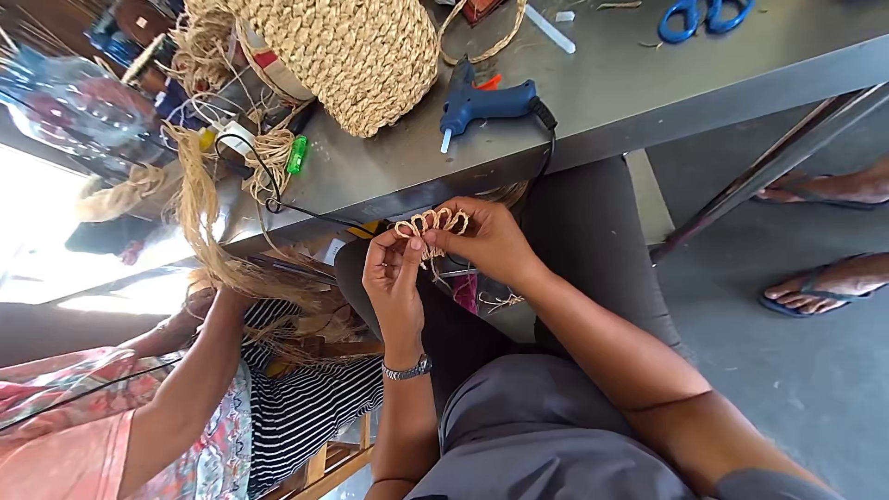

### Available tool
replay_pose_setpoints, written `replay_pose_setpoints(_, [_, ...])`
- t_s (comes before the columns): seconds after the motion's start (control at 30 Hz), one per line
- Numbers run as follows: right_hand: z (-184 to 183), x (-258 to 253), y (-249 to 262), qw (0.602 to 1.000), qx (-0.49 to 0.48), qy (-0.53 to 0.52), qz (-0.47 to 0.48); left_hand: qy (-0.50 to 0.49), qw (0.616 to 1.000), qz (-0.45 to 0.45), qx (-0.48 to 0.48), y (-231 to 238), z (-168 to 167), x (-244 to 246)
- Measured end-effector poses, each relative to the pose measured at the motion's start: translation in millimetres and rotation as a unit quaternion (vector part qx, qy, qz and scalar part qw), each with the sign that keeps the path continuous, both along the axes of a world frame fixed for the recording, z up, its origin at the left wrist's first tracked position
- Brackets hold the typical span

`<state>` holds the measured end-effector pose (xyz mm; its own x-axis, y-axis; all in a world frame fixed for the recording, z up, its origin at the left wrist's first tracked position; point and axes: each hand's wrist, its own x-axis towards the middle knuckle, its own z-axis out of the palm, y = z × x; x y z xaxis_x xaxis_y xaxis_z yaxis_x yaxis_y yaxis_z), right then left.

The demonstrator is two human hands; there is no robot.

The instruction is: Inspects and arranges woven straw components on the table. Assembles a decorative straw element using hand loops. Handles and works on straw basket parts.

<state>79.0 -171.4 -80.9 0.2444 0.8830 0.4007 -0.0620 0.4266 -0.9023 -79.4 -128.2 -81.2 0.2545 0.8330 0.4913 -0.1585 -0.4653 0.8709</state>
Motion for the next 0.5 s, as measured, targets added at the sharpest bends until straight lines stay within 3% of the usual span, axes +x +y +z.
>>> replay_pose_setpoints(0.2, [-0.9, 0.1, 0.1, 1.0, -0.002, -0.005, 0.007, 0.014, 1.0, 0.02, -0.011, 0.8, -0.9, -0.4])
replay_pose_setpoints(0.5, [1.3, 2.6, 8.0, 0.999, -0.007, 0.045, 0.026, 0.013, 0.997, -0.043, -0.057, 0.8, 2.1, -4.3])
